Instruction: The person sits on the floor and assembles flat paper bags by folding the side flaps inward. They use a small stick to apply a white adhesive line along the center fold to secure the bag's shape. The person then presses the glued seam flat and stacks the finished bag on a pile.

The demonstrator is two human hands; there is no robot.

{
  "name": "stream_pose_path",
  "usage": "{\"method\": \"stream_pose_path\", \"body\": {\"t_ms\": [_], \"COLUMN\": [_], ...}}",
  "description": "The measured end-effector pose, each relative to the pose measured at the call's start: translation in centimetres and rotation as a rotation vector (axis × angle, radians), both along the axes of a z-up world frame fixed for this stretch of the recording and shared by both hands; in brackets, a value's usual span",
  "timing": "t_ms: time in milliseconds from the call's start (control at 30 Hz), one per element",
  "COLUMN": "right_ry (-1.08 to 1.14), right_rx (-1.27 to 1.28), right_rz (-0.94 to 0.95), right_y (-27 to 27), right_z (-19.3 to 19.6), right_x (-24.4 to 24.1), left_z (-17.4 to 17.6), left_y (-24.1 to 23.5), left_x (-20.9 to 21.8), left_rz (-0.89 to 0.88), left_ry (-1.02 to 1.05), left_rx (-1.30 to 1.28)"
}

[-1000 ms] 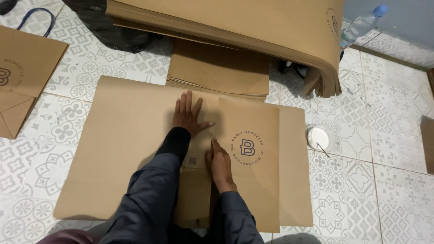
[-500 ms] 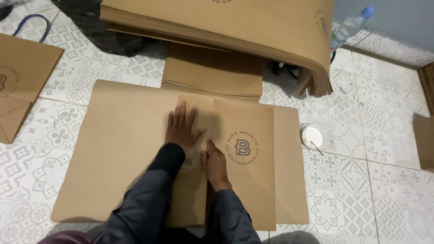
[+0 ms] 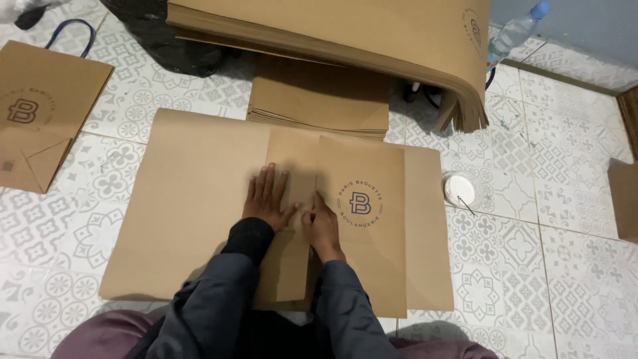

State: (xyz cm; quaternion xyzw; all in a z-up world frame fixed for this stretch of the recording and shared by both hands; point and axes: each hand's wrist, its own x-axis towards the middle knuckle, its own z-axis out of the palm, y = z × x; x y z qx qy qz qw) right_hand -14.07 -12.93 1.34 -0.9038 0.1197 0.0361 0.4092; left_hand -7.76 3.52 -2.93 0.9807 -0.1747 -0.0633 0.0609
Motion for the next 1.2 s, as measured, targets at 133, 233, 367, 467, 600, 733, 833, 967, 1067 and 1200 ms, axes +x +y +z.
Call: {"method": "stream_pose_path", "body": {"t_ms": [133,233,367,467,600,733,833,967,1067,1200], "right_ry": [0.09,0.127,0.165,0.143,0.051,0.036,0.006,-0.056,-0.067,-0.098], "right_rx": [0.028,0.101,0.15,0.148,0.075,0.106,0.136,0.135,0.101,0.108], "right_rz": [-0.022,-0.04,-0.047,-0.05,-0.008,-0.029,-0.064,-0.088,-0.055,-0.042], "right_y": [1.1,0.5,0.6,1.3,1.7,2.0,2.2,2.2,2.2,2.4], "right_z": [6.3,3.8,1.9,1.7,0.2,0.0,0.2,-0.5,-0.3,0.5], "right_x": [-3.5,-6.6,-10.3,-11.9,-12.9,-13.1,-13.3,-13.9,-14.6,-15.1], "left_z": [0.4,0.9,1.0,1.1,0.6,0.7,1.1,1.4,1.4,2.7], "left_y": [-0.2,-0.3,-0.4,-0.4,-0.5,-0.3,-0.1,0.0,0.1,0.3], "left_x": [0.2,-0.1,0.0,-0.1,-0.1,-0.2,-0.5,-0.5,-0.5,-0.5], "left_rz": [0.003,0.001,0.012,0.011,0.011,-0.002,-0.017,-0.027,-0.033,-0.076], "left_ry": [0.013,0.02,0.026,0.015,-0.016,-0.022,-0.047,-0.02,-0.009,0.051], "left_rx": [0.046,0.072,0.093,0.109,0.12,0.105,0.095,0.048,0.045,0.114]}}
